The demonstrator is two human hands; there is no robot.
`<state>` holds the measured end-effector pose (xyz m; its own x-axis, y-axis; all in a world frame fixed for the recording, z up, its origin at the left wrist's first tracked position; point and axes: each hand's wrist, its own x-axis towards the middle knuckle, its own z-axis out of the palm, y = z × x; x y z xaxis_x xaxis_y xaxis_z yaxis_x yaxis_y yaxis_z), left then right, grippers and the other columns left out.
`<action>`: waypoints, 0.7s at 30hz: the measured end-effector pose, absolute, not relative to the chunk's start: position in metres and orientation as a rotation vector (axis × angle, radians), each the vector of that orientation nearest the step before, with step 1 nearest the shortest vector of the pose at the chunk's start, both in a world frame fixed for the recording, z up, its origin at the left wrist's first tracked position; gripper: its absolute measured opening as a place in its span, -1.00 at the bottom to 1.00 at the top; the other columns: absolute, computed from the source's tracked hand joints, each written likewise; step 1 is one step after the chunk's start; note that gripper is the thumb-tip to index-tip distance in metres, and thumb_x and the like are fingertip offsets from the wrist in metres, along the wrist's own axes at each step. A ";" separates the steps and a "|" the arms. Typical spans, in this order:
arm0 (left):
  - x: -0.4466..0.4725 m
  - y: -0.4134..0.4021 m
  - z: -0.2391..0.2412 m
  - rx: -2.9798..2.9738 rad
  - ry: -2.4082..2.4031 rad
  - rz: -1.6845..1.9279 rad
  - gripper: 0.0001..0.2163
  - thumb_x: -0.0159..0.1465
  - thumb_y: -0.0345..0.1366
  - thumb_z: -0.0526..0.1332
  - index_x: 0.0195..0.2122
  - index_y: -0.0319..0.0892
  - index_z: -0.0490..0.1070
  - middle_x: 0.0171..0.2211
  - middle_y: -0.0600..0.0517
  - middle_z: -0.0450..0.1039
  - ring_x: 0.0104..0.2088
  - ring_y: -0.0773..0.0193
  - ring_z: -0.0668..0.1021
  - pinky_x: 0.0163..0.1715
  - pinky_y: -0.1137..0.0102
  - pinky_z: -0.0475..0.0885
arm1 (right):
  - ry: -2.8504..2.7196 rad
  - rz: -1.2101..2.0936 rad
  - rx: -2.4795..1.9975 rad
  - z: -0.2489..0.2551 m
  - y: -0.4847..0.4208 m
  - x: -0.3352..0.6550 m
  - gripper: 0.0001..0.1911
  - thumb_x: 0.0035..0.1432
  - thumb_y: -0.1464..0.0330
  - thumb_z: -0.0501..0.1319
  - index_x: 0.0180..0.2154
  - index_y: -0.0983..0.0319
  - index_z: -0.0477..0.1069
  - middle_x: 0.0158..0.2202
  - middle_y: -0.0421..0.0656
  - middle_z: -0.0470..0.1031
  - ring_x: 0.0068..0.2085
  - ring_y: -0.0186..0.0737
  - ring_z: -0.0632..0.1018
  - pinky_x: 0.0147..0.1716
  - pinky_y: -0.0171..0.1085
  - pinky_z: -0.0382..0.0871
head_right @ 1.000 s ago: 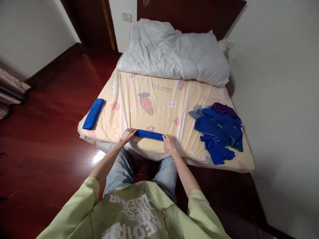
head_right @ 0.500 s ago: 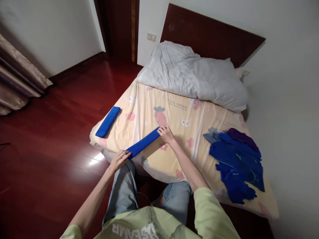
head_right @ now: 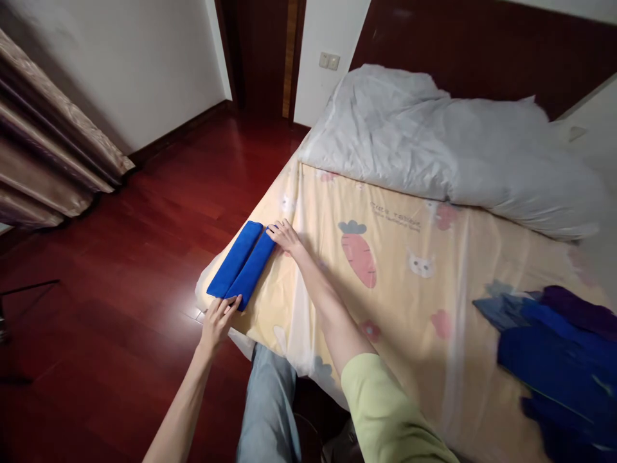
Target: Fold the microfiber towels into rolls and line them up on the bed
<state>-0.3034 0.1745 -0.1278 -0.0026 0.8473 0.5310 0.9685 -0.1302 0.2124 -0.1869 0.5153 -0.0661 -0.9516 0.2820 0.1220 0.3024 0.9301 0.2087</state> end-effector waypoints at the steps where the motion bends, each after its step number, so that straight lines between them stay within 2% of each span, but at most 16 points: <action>1: -0.304 0.176 -0.131 -2.053 -1.927 -0.812 -0.56 0.43 -0.47 0.03 0.30 -0.14 0.35 -0.05 -0.19 0.54 -0.20 0.11 0.51 -0.13 0.20 0.46 | -3.000 -0.328 -0.460 -0.073 0.517 -0.194 -0.68 0.40 0.57 0.00 -0.01 0.26 0.47 0.01 0.03 0.53 -0.01 0.01 0.43 -0.01 -0.04 0.23; 3: -0.301 0.178 -0.136 -2.031 -1.964 -0.841 -0.55 0.42 -0.48 0.06 0.31 -0.13 0.35 -0.06 -0.18 0.54 -0.19 0.11 0.51 -0.12 0.21 0.47 | -3.010 -0.282 -0.469 -0.084 0.520 -0.204 -0.73 0.35 0.58 0.10 0.00 0.27 0.46 0.03 0.04 0.52 0.00 0.03 0.44 0.01 -0.03 0.25; 6: -0.296 0.178 -0.144 -1.961 -2.021 -0.929 -0.53 0.40 -0.49 0.10 0.31 -0.08 0.35 -0.07 -0.15 0.54 -0.13 0.10 0.53 -0.04 0.19 0.47 | -3.016 -0.153 -0.492 -0.096 0.521 -0.211 -0.65 0.22 0.60 0.24 0.04 0.30 0.45 0.07 0.06 0.51 0.02 0.06 0.45 0.06 0.01 0.28; 9: -0.291 0.180 -0.146 -1.886 -2.089 -0.961 -0.56 0.39 -0.47 0.13 0.26 -0.06 0.42 -0.05 -0.14 0.54 -0.11 0.10 0.53 -0.01 0.20 0.46 | -2.955 0.103 -0.606 -0.101 0.518 -0.210 -0.62 0.25 0.62 0.17 0.07 0.27 0.47 0.09 0.04 0.53 0.06 0.02 0.47 0.12 0.01 0.29; 11: -0.288 0.183 -0.144 -1.835 -2.152 -0.964 -0.59 0.39 -0.47 0.10 0.22 -0.07 0.46 -0.05 -0.14 0.54 -0.10 0.10 0.52 0.00 0.20 0.45 | -2.815 0.305 -0.706 -0.101 0.507 -0.198 -0.53 0.27 0.63 0.07 0.13 0.24 0.45 0.17 0.00 0.49 0.14 -0.04 0.46 0.20 -0.01 0.28; 13: -0.284 0.186 -0.140 -1.790 -2.209 -0.961 -0.58 0.40 -0.49 0.06 0.21 -0.08 0.47 -0.03 -0.15 0.54 -0.06 0.09 0.51 0.03 0.18 0.42 | -2.624 0.473 -0.760 -0.099 0.484 -0.172 -0.45 0.27 0.62 0.03 0.22 0.20 0.39 0.28 -0.05 0.40 0.25 -0.11 0.40 0.28 -0.03 0.24; 15: -0.275 0.184 -0.135 -1.748 -2.240 -0.974 -0.56 0.41 -0.49 0.03 0.25 -0.10 0.43 0.05 -0.17 0.51 0.04 0.07 0.49 0.11 0.12 0.38 | -2.427 0.586 -0.822 -0.098 0.446 -0.127 -0.45 0.28 0.57 0.00 0.24 0.19 0.39 0.30 -0.06 0.39 0.31 -0.14 0.37 0.30 -0.04 0.23; 17: -0.257 0.172 -0.132 -1.711 -2.248 -1.034 -0.56 0.41 -0.47 0.05 0.28 -0.11 0.39 0.18 -0.21 0.43 0.17 0.01 0.43 0.20 0.04 0.30 | -2.239 0.635 -0.975 -0.099 0.394 -0.064 -0.51 0.31 0.52 -0.03 0.13 0.18 0.49 0.16 -0.04 0.51 0.24 -0.12 0.44 0.24 -0.02 0.31; 19: -0.231 0.149 -0.133 -1.723 -2.239 -1.129 -0.57 0.40 -0.44 0.09 0.28 -0.12 0.38 0.26 -0.24 0.34 0.26 -0.06 0.37 0.24 -0.05 0.24 | -2.074 0.629 -1.194 -0.103 0.333 0.009 -0.54 0.32 0.50 -0.08 -0.14 0.13 0.59 -0.13 -0.08 0.63 0.05 -0.08 0.58 0.08 -0.01 0.45; 21: -0.202 0.118 -0.138 -1.861 -2.239 -1.177 -0.57 0.40 -0.42 0.11 0.28 -0.12 0.36 0.26 -0.27 0.33 0.26 -0.09 0.38 0.23 -0.08 0.25 | -1.932 0.588 -1.423 -0.107 0.271 0.084 -0.55 0.30 0.49 -0.07 -0.41 0.08 0.53 -0.38 -0.13 0.58 -0.14 -0.04 0.61 -0.09 -0.02 0.51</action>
<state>-0.2024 0.1176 -0.1375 -0.2978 0.8444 0.4453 0.8455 0.0168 0.5337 0.0845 0.2713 -0.1073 -0.1911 0.9514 0.2416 0.6553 0.3069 -0.6902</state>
